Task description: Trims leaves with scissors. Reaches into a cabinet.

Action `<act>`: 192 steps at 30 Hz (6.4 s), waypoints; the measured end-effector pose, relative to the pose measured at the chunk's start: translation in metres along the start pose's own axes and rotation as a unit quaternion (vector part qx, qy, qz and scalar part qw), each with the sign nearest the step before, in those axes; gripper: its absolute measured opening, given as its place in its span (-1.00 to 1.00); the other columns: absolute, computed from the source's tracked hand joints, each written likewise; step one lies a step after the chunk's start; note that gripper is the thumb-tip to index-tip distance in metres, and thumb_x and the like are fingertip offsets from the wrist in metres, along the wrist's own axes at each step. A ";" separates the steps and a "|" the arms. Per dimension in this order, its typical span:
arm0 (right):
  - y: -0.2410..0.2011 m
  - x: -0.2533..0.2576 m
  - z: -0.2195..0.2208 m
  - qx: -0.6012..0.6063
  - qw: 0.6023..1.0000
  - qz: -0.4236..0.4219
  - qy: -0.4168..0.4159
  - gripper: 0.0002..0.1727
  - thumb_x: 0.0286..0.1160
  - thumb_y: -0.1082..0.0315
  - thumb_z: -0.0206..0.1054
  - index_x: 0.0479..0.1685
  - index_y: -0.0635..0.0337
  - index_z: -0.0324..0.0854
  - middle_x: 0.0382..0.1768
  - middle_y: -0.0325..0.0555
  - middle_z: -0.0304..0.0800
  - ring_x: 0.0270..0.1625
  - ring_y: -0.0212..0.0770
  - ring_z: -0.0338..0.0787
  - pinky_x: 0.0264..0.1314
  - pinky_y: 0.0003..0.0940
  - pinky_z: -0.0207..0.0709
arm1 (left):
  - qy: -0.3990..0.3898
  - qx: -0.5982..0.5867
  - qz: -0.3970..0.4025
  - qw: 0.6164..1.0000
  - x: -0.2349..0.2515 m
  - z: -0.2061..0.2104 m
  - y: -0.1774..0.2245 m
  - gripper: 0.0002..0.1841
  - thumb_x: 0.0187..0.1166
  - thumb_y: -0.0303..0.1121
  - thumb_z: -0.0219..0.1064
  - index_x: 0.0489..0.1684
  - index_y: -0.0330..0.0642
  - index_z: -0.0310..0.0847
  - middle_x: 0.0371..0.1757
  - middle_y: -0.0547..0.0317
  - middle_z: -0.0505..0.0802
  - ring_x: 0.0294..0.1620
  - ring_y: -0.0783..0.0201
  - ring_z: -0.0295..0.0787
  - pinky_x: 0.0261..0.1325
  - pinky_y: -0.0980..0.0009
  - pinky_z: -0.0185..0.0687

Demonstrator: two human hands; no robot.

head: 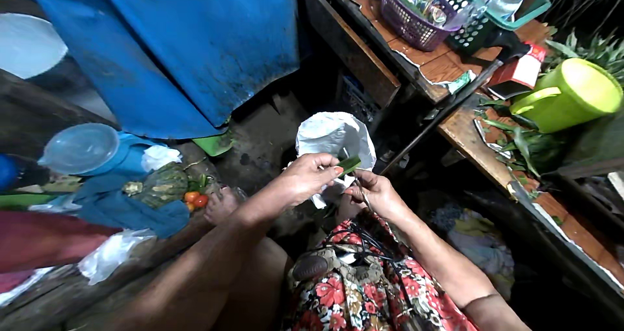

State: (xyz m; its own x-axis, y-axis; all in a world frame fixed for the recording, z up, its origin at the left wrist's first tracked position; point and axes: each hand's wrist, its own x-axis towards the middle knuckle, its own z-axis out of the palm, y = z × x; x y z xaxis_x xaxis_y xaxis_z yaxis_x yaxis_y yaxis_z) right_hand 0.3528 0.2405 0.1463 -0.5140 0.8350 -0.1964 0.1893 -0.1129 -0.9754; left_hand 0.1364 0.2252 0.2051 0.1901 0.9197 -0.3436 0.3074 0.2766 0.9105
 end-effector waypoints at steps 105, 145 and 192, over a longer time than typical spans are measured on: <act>-0.012 -0.016 -0.006 0.104 0.993 -0.061 -0.001 -0.58 0.62 0.27 0.37 0.30 0.41 0.60 -0.33 -0.23 0.80 -0.54 -0.48 0.65 -0.51 -0.59 0.57 | -0.017 -0.029 -0.002 0.999 -0.006 0.003 0.002 -0.83 0.82 -0.46 0.09 -0.17 -0.28 0.57 -0.53 0.26 0.65 -0.66 0.52 0.42 -0.54 0.66 0.35; -0.012 -0.020 0.003 0.013 0.994 -0.105 0.011 -0.47 0.54 0.04 0.44 0.21 0.35 0.66 -0.23 -0.24 0.83 -0.31 -0.45 0.76 -0.22 -0.52 0.70 | -0.006 -0.015 0.037 0.999 -0.009 0.007 0.002 -0.82 0.83 -0.40 0.10 -0.11 -0.26 0.59 -0.49 0.20 0.71 -0.63 0.45 0.49 -0.52 0.59 0.41; -0.007 -0.017 0.005 -0.039 0.996 -0.080 0.016 -0.58 0.52 0.20 0.49 0.22 0.30 0.69 -0.32 -0.25 0.81 -0.38 -0.48 0.75 -0.26 -0.55 0.69 | -0.020 0.068 -0.011 0.997 -0.010 0.005 0.014 -0.77 0.86 -0.34 0.07 -0.11 -0.24 0.61 -0.40 0.13 0.71 -0.54 0.37 0.55 -0.42 0.47 0.49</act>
State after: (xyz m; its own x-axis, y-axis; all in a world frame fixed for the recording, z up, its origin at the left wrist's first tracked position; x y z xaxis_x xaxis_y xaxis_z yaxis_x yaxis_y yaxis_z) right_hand 0.3562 0.2239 0.1559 -0.5168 0.8554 -0.0349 0.1716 0.0635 -0.9831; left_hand 0.1435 0.2188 0.2205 0.2182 0.9011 -0.3748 0.4354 0.2538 0.8637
